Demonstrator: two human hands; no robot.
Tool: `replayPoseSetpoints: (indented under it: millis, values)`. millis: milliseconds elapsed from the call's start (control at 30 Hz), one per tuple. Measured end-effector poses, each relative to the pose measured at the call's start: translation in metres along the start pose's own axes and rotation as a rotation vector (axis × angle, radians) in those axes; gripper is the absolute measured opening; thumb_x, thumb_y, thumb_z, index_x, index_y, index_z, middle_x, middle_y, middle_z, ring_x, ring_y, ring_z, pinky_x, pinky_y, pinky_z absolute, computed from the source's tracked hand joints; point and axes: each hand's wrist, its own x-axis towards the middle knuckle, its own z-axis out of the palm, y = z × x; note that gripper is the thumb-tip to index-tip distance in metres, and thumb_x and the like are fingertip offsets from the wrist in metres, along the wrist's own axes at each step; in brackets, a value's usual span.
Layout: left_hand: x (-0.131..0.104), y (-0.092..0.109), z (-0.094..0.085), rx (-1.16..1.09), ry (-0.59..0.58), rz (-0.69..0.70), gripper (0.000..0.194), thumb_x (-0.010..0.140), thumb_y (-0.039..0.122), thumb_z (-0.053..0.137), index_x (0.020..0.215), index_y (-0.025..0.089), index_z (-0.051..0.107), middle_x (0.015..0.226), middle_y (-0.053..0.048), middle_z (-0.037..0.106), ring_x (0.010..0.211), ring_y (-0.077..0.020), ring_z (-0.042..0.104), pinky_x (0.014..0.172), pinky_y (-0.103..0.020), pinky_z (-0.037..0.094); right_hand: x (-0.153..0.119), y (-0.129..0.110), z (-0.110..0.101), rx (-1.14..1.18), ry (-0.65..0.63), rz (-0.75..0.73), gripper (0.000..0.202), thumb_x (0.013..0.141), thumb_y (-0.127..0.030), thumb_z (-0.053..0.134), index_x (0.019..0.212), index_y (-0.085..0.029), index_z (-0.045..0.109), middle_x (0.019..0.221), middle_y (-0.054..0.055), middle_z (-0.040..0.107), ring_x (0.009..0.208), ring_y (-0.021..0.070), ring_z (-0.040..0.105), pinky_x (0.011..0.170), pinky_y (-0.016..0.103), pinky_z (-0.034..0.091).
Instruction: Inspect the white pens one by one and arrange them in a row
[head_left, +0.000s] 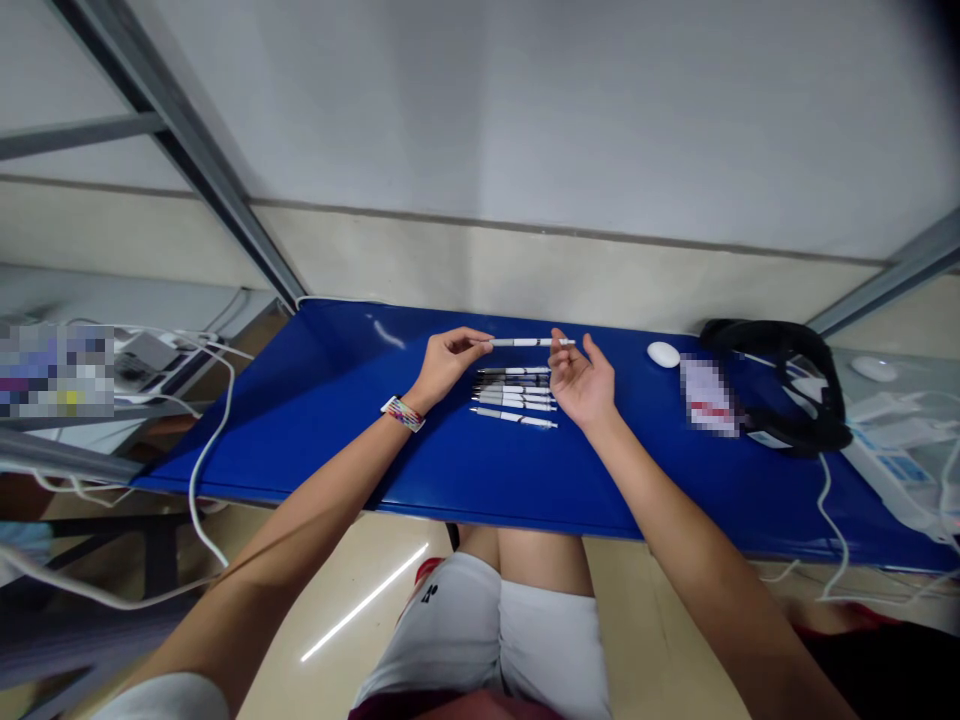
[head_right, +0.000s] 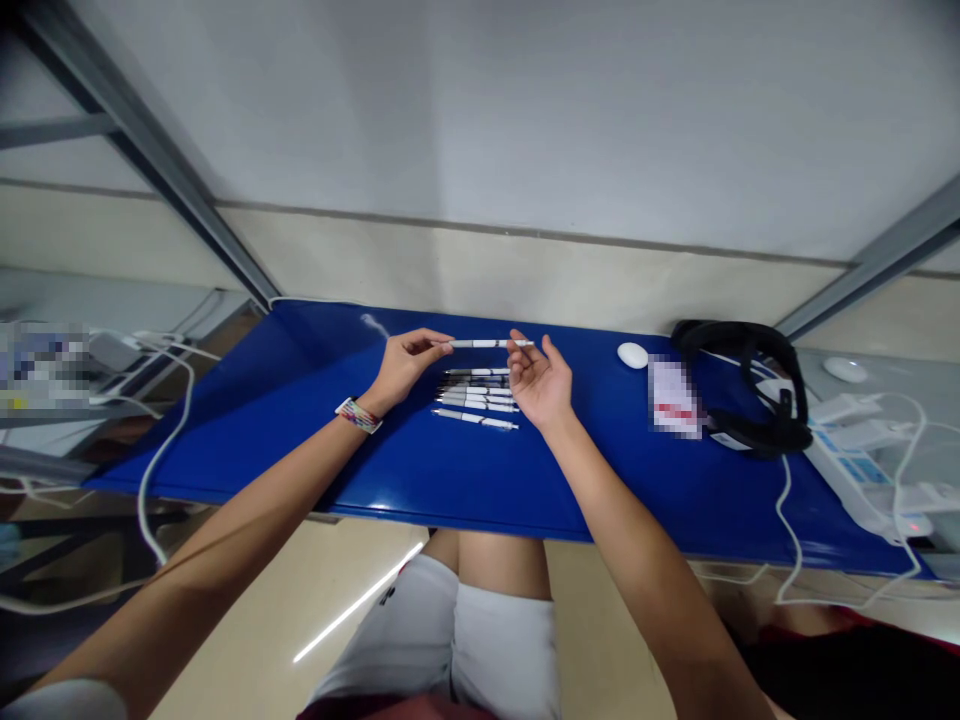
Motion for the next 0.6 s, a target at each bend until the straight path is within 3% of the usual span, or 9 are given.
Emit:
replayPoseSetpoints:
  millis: [133,333,467,600]
  values:
    - [-0.0001,-0.0012,0.0003,-0.008,0.008,-0.017,0.027,0.081,0.040,0.088,0.098,0.019,0.084,0.084,-0.006,0.079,0.075,-0.0163,0.067,0.073,-0.031,0.052,0.0019,0.0032,-0.0006,0.009,0.053,-0.005,0.012,0.099,-0.019,0.065,0.108,-0.016,0.073,0.075,0.000,0.077,0.058,0.0065,0.070,0.056,0.011,0.060]
    - [-0.0021,-0.0018,0.0033,-0.017,-0.027,-0.039,0.027,0.081,0.040,0.089,0.098,0.019,0.084,0.086,-0.007,0.079,0.076,-0.0173,0.068,0.073,-0.032,0.054,0.0022,0.0007,0.0038,-0.031,0.058,-0.040,0.007,0.100,-0.025,0.072,0.103,-0.019,0.073,0.069,-0.003,0.075,0.054,0.0041,0.069,0.053,0.008,0.058]
    - [-0.0013,-0.0029,0.0027,-0.020,-0.031,-0.038,0.028,0.081,0.040,0.088,0.099,0.019,0.084,0.085,-0.007,0.079,0.076,-0.0174,0.069,0.072,-0.032,0.053,0.0002,-0.0011,0.0074,-0.052,0.059,-0.076,0.017,0.101,-0.035,0.072,0.106,-0.019,0.074,0.074,-0.002,0.078,0.058,0.0055,0.071,0.056,0.010,0.061]
    - [-0.0011,-0.0012,0.0026,-0.015,-0.016,-0.037,0.028,0.081,0.040,0.088,0.098,0.019,0.084,0.086,-0.007,0.079,0.077,-0.0174,0.068,0.073,-0.032,0.053,0.0004,0.0011,0.0092,-0.026,0.099,-0.070,0.010,0.101,-0.027,0.071,0.099,-0.018,0.073,0.070,-0.003,0.075,0.055,0.0048,0.069,0.053,0.009,0.059]
